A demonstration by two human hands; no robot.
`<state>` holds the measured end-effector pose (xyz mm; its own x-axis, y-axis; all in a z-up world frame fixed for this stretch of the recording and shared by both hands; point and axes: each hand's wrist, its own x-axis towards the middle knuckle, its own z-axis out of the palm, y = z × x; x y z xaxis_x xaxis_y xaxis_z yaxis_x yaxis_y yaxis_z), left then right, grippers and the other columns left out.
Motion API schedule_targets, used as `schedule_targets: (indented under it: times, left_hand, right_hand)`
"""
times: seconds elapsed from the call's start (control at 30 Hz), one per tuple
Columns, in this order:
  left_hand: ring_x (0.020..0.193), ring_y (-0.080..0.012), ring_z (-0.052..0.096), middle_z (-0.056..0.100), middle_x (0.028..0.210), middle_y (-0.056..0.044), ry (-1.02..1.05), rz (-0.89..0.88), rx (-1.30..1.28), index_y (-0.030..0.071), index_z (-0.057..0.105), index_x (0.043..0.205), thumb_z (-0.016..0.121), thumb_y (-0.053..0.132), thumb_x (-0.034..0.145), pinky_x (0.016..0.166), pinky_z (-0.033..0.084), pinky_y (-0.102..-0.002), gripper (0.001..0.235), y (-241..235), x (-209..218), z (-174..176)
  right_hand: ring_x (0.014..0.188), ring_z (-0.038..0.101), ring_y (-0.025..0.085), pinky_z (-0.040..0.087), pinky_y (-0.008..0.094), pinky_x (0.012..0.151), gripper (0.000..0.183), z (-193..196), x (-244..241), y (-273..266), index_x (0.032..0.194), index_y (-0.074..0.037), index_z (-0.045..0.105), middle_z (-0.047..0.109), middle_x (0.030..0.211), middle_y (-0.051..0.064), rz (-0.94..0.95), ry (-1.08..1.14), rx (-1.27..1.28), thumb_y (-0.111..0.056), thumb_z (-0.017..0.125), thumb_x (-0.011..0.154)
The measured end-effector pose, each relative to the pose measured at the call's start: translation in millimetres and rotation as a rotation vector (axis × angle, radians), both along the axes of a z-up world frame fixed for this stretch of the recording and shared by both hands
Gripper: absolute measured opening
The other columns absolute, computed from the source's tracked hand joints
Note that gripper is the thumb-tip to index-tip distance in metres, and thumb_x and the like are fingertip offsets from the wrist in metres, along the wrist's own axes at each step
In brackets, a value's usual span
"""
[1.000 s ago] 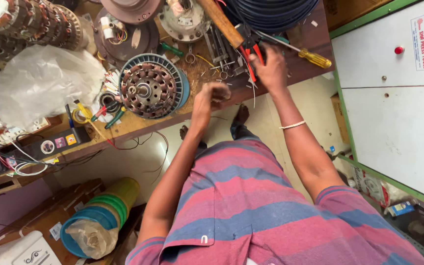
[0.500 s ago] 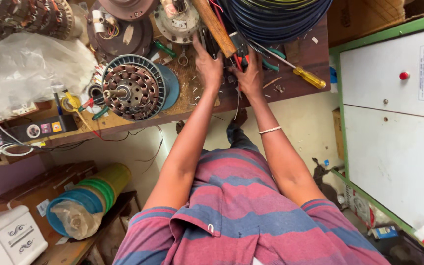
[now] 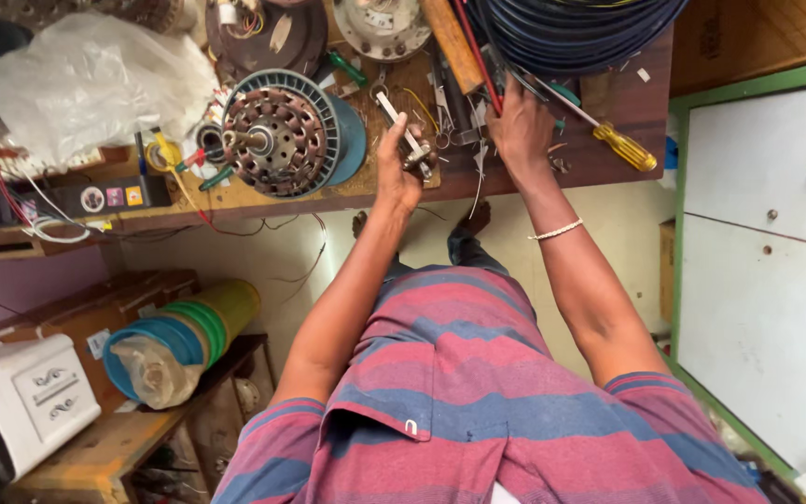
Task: The person works on a motor stator at a cluttered workbench, using pliers to cut and trim copper wires protruding from the stator slots. The person repeatedly adjusts the stator and uses different pliers to snip wire ends.
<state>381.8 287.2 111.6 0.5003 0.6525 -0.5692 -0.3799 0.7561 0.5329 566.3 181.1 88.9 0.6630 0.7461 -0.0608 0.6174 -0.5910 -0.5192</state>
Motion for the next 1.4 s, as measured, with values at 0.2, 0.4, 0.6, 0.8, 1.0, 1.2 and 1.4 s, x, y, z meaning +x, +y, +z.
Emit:
schedule_targets:
  times: [0.2,0.4,0.6,0.8,1.0,1.2,1.4]
  left_hand:
    - [0.053,-0.0162,0.060,0.056,0.065,-0.002,0.267,-0.061,0.004,0.011,0.053,0.085,0.081,0.039,0.084,0.053,0.058,-0.035,0.039,-17,-4,-17]
    - [0.081,-0.0230,0.075,0.078,0.094,-0.015,0.004,-0.129,-0.052,0.013,0.056,0.090,0.055,0.028,0.091,0.063,0.053,-0.029,0.015,-8,7,-36]
    - [0.081,-0.0288,0.075,0.075,0.097,-0.018,0.021,-0.155,-0.190,0.013,0.050,0.090,0.047,0.025,0.087,0.066,0.059,-0.037,0.013,2,34,-61]
    - [0.083,-0.0253,0.075,0.076,0.093,-0.017,0.366,-0.167,0.278,0.004,0.055,0.099,0.060,0.001,0.078,0.073,0.063,-0.038,0.022,-21,49,-68]
    - [0.077,-0.0307,0.078,0.077,0.095,-0.015,0.930,-0.427,0.545,0.001,0.063,0.120,0.085,0.035,0.076,0.067,0.062,-0.040,0.060,-26,66,-28]
    - [0.093,-0.0465,0.071,0.075,0.095,-0.024,1.354,-0.708,0.925,0.006,0.042,0.138,0.088,0.052,0.068,0.079,0.053,-0.056,0.096,-10,93,-11]
    - [0.089,-0.0452,0.072,0.075,0.094,-0.021,1.408,-0.626,0.987,0.002,0.057,0.119,0.081,0.028,0.074,0.079,0.055,-0.052,0.057,-18,105,-57]
  right_hand:
    - [0.086,0.072,0.045,0.057,0.053,0.073,0.075,7,-11,5,0.140,-0.003,0.052,0.066,0.124,0.027,0.029,-0.304,0.036,-0.028,0.087,0.079]
    - [0.083,0.069,0.040,0.054,0.050,0.074,0.041,14,15,1,0.108,-0.003,0.068,0.072,0.088,0.020,0.017,0.003,-0.054,-0.026,0.086,0.078]
    - [0.066,0.050,0.011,0.040,0.030,0.056,0.036,-15,22,-72,0.108,0.001,0.068,0.058,0.079,0.000,-0.241,1.021,0.130,-0.031,0.077,0.093]
    - [0.074,0.049,0.007,0.041,0.025,0.065,0.081,-6,-29,-137,0.145,-0.001,0.051,0.061,0.098,-0.003,-0.140,1.865,0.671,-0.046,0.082,0.086]
    - [0.076,0.050,0.010,0.043,0.027,0.068,0.098,40,-60,-168,0.153,0.003,0.041,0.057,0.098,0.000,-0.094,1.770,0.675,-0.061,0.075,0.087]
    - [0.099,0.065,0.021,0.054,0.038,0.088,0.091,59,-51,-162,0.153,0.002,0.035,0.056,0.093,0.003,-0.038,1.797,0.725,-0.062,0.061,0.095]
    - [0.089,0.060,0.021,0.052,0.039,0.084,0.084,43,-50,-165,0.157,0.002,0.038,0.053,0.091,0.003,-0.183,1.804,0.769,-0.063,0.049,0.104]
